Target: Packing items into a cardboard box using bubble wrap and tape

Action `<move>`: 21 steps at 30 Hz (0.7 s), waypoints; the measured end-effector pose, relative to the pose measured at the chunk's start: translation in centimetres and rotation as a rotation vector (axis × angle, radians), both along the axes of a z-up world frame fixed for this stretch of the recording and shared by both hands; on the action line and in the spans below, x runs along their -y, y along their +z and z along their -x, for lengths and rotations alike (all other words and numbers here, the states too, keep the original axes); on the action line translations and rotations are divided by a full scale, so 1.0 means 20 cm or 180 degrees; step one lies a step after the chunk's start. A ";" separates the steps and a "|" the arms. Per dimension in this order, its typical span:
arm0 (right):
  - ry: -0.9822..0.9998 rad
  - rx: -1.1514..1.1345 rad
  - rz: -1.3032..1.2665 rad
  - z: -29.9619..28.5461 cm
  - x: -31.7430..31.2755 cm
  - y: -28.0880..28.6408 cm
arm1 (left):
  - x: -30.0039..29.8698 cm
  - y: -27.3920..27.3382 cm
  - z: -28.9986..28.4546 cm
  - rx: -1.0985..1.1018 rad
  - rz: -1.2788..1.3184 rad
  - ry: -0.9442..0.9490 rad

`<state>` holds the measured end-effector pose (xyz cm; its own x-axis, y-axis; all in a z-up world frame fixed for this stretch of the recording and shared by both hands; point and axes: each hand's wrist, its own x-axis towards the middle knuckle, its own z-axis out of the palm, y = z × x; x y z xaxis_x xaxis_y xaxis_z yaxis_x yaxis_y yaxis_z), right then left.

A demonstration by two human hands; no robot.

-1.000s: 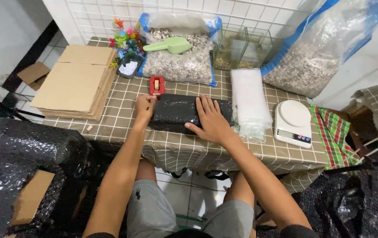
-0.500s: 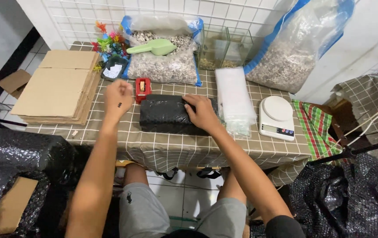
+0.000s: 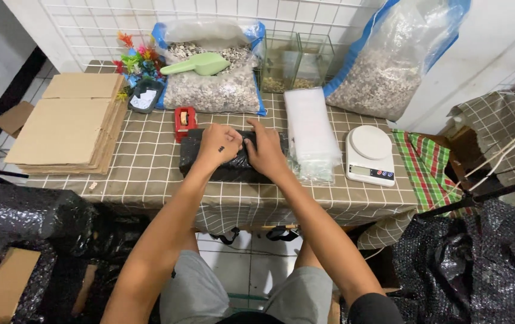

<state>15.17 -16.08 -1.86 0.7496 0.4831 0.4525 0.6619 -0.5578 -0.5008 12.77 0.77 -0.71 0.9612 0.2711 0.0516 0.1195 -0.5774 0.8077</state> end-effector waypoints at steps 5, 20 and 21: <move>-0.0059 0.0087 0.0043 -0.02 -0.01 -0.05 | 0.04 0.07 0.02 -0.0403 0.0172 0.0240; -0.0078 -0.0017 0.0101 0.00 -0.02 -0.01 | 0.10 0.16 0.02 -0.0682 -0.0205 0.0600; -0.0092 -0.0098 0.0109 -0.01 -0.03 -0.02 | 0.09 0.17 0.02 -0.0657 -0.0331 0.0526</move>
